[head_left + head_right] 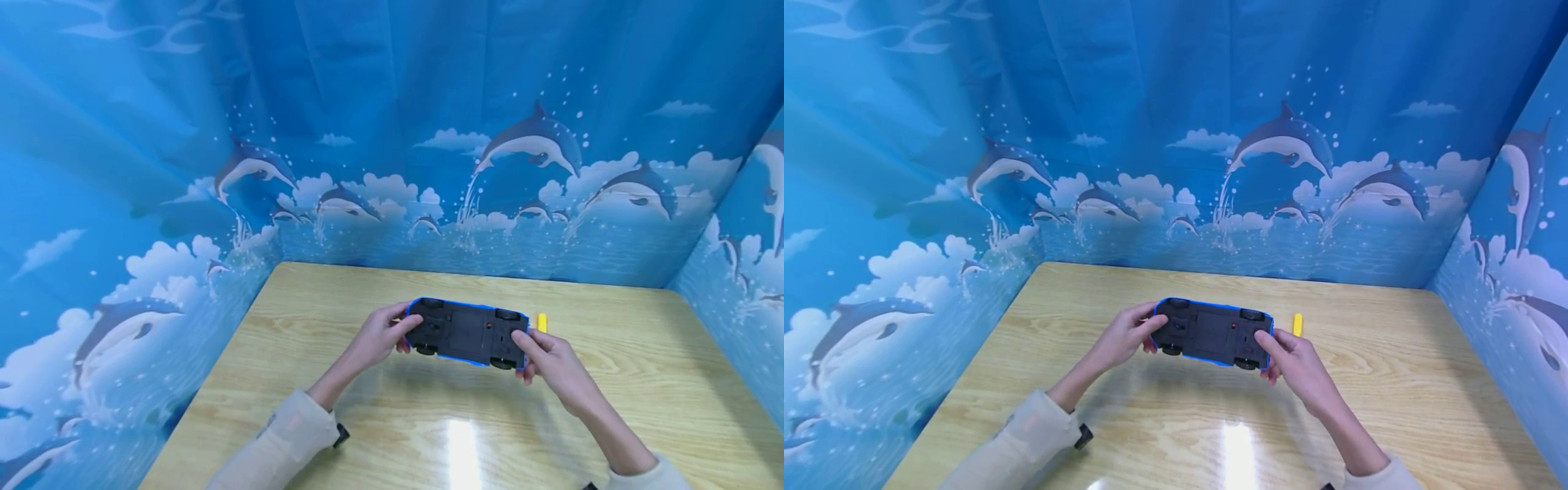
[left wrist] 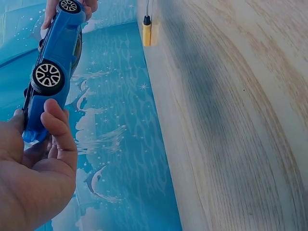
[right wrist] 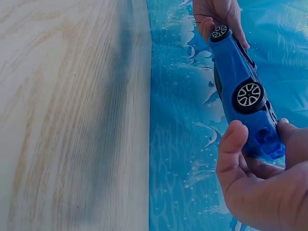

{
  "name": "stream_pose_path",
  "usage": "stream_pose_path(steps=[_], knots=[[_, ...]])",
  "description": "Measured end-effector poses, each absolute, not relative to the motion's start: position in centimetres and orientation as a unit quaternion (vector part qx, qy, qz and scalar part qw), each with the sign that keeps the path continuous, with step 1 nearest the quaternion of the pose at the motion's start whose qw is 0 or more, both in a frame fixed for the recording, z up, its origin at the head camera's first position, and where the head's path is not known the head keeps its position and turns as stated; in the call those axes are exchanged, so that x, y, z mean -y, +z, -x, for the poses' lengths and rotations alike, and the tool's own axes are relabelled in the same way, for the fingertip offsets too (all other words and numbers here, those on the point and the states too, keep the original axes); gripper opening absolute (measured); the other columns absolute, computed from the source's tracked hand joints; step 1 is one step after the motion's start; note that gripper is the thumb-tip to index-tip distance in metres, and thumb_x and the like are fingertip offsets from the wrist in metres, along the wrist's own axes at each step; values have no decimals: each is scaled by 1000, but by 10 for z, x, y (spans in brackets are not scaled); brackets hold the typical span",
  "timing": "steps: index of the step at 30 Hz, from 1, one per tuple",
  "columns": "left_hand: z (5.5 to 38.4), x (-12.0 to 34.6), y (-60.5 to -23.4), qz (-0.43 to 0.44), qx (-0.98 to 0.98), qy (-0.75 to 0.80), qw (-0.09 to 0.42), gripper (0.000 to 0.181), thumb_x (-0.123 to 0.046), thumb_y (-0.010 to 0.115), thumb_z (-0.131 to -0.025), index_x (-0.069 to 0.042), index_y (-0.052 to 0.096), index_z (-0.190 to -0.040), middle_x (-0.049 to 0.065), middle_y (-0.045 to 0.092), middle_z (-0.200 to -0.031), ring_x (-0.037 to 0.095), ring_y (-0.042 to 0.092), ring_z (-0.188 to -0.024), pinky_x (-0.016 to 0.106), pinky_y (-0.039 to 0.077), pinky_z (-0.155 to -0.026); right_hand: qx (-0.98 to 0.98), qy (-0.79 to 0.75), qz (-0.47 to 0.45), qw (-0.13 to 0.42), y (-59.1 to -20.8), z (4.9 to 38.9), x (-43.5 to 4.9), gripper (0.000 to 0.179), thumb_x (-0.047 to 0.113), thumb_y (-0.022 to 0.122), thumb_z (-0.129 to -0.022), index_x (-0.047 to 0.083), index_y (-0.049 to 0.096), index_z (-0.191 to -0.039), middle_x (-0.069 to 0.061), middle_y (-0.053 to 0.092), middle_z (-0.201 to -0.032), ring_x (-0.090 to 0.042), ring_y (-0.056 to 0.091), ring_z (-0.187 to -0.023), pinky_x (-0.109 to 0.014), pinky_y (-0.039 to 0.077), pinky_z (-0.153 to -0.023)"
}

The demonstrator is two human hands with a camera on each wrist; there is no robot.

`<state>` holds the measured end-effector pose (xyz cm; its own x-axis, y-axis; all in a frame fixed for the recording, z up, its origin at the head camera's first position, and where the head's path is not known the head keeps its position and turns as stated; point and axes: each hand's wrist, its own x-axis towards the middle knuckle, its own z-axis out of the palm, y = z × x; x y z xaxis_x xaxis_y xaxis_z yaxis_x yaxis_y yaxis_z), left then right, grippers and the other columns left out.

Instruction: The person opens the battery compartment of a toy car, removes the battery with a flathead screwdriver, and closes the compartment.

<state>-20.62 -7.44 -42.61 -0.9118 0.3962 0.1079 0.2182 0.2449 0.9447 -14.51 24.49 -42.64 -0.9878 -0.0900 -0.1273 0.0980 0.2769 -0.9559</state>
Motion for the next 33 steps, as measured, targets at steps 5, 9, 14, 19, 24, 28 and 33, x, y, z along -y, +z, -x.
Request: stream_pose_path(steps=[5, 9, 14, 19, 24, 28, 33], knots=[[204, 75, -426, -189, -790, 578, 80, 42, -27, 61, -105, -6, 62, -142, 5, 64, -81, 37, 67, -63, 29, 57, -52, -799, -597, -8, 76, -426, 144, -243, 54, 44, 53, -107, -8, 60, -121, -9, 55, -69, -36, 66, -69, -32, 57, -70], [203, 76, -427, -188, -796, 569, 79, 42, -29, 60, -106, -8, 62, -142, 5, 65, -79, 35, 67, -65, 27, 56, -53, -798, -598, -12, 76, -426, 143, -241, 53, 45, 53, -107, -7, 61, -118, -9, 54, -68, -35, 64, -67, -32, 56, -68], [203, 77, -429, -195, -804, 557, 75, 44, -31, 58, -107, -8, 61, -143, 3, 66, -76, 19, 62, -63, 25, 53, -52, -795, -602, -11, 74, -427, 142, -240, 53, 45, 54, -107, -6, 62, -114, -8, 53, -66, -31, 62, -62, -32, 55, -61], [203, 78, -431, -200, -803, 557, 71, 45, -29, 59, -107, -7, 59, -146, 3, 66, -77, 16, 63, -62, 30, 57, -54, -787, -614, -3, 69, -429, 141, -238, 52, 44, 53, -107, -7, 61, -117, -9, 53, -67, -24, 59, -58, -30, 53, -52], [203, 79, -431, -197, -798, 563, 82, 50, -30, 59, -106, -12, 52, -152, 6, 65, -81, 27, 67, -66, 30, 57, -55, -776, -627, 10, 62, -431, 141, -238, 52, 42, 51, -108, -7, 56, -128, -14, 58, -79, -24, 62, -63, -33, 56, -53], [201, 80, -430, -198, -793, 567, 96, 54, -31, 60, -106, -19, 46, -157, 7, 65, -83, 27, 69, -69, 36, 58, -59, -777, -627, 13, 52, -433, 141, -238, 53, 40, 51, -109, -6, 54, -135, -16, 66, -92, -23, 65, -68, -40, 61, -61], [201, 80, -430, -206, -780, 580, 111, 56, -27, 60, -106, -22, 42, -159, 8, 68, -87, 22, 69, -69, 52, 62, -68, -784, -619, 15, 44, -432, 140, -237, 53, 38, 53, -108, -4, 53, -140, -16, 67, -94, -25, 66, -71, -41, 62, -66]])
